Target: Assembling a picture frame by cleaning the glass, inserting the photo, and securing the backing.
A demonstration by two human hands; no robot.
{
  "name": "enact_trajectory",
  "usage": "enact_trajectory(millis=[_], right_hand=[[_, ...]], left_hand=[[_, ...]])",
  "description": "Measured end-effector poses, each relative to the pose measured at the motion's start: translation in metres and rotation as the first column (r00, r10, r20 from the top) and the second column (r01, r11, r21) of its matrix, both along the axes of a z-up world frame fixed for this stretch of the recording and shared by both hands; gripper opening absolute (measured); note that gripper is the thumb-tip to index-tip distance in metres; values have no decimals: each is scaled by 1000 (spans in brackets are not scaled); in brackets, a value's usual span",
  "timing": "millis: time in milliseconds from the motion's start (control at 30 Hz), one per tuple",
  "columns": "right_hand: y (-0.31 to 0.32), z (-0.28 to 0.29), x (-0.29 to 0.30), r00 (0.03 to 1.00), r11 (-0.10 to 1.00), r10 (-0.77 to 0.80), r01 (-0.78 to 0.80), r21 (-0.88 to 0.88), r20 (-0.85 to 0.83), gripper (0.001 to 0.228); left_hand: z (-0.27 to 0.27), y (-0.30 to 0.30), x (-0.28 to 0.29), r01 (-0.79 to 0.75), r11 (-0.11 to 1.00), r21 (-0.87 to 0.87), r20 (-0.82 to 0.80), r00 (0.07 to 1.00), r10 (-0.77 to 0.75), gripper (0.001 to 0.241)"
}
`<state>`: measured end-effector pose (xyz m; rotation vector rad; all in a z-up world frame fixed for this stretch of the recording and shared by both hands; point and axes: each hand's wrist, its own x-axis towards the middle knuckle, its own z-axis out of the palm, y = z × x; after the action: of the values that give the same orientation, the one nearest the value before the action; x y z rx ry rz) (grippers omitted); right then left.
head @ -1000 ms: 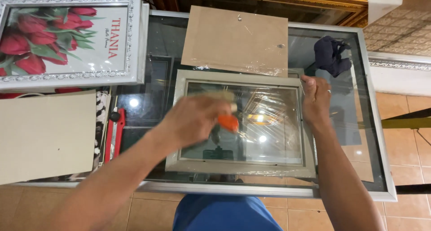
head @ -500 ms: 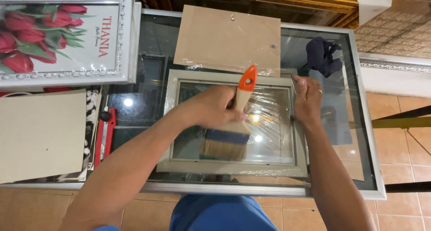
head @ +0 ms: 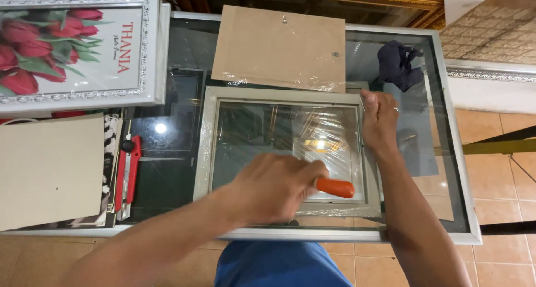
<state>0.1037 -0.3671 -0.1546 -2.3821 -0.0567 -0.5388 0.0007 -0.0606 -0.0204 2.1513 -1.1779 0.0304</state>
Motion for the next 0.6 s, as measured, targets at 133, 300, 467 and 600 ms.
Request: enact_trajectory(millis=[133,300,467,600], right_hand=[[4,8,-3,1000,1000,9,-9,19,15,48],[2,7,-2,999,996,25,-28,90,33,47],[-3,-2,-1,998,985,26,-34,168,55,45],[-2,2,-2,1000,980,-11,9,200,11,56]], left_hand=[[42,-7,-15,43,996,73,-544,839,4,38],[-2,-31,54,-137,990,33,-509,850,135,31],[-3,-55,126,-241,948,-210,36,967,254,25],[-24,-66,125,-119,952,-281,180,968,174,22]])
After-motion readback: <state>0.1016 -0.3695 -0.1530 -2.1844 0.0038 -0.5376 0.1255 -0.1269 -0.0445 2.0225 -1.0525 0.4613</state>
